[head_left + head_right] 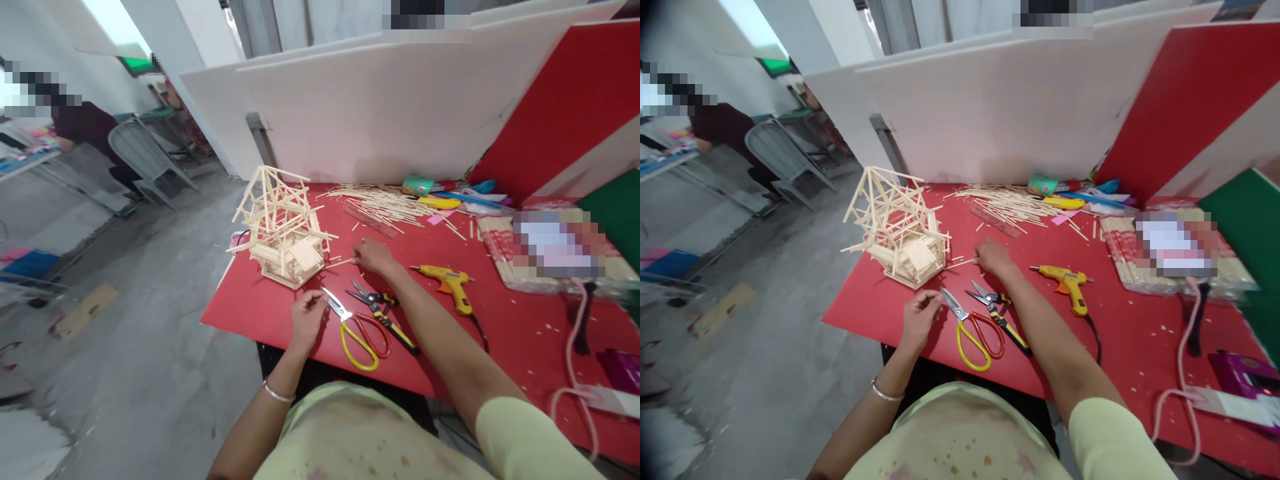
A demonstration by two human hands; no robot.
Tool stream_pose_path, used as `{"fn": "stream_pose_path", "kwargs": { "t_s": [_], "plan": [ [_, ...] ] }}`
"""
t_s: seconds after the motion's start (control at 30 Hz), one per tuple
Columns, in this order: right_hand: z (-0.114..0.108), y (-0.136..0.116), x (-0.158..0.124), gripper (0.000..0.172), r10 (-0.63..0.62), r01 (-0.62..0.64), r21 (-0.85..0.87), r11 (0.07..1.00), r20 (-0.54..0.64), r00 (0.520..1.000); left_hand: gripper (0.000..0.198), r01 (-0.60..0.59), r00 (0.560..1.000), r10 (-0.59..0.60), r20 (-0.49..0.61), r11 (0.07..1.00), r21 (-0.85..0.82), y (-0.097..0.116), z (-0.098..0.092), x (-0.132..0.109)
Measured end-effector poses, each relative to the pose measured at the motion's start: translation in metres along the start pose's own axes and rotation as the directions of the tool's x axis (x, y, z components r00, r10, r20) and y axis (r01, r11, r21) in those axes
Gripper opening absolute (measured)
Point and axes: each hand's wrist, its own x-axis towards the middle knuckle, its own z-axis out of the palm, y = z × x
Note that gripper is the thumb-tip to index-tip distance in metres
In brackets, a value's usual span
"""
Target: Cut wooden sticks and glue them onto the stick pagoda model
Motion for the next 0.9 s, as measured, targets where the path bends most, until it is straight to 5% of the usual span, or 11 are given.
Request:
{"fn": "stream_pose_path", "kwargs": {
  "t_s": [0.13, 0.3, 0.4, 0.47, 0.7, 0.9],
  "plan": [
    [-0.009, 0.004, -0.021, 0.023, -0.045, 0.045, -0.019, 0.999, -0.003, 0.999, 0.024, -0.03, 0.999, 0.03, 0.021, 1.0, 0.009, -0.001, -0.001, 0.001],
    [-0.018, 0.022, -0.104, 0.028, 0.003, 0.0, 0.028, 1.0, -0.105, 0.994, 0.026, 0.006, 0.998, -0.003, 0.07, 0.999, -0.047, 0.003, 0.011, 0.001],
    [-0.008, 0.016, -0.148, 0.03, -0.047, 0.139, 0.542, 0.829, -0.181, 0.982, 0.03, 0.058, 0.993, -0.043, 0.11, 0.989, -0.138, 0.009, 0.018, -0.004],
    [0.003, -0.002, -0.163, 0.032, -0.006, 0.165, 0.707, 0.687, -0.221, 0.975, 0.031, 0.055, 0.995, -0.039, 0.092, 0.982, -0.181, 0.014, 0.018, -0.01],
    [0.027, -0.084, -0.162, 0.034, -0.166, 0.297, 0.832, 0.469, -0.248, 0.955, 0.029, -0.04, 0.989, 0.007, -0.145, 0.974, -0.224, 0.035, -0.003, -0.014],
    [0.022, -0.112, -0.152, 0.035, -0.09, 0.286, 0.892, 0.349, -0.272, 0.958, 0.024, -0.072, 0.979, 0.032, -0.201, 0.978, -0.196, 0.051, -0.012, -0.001]
  ]
}}
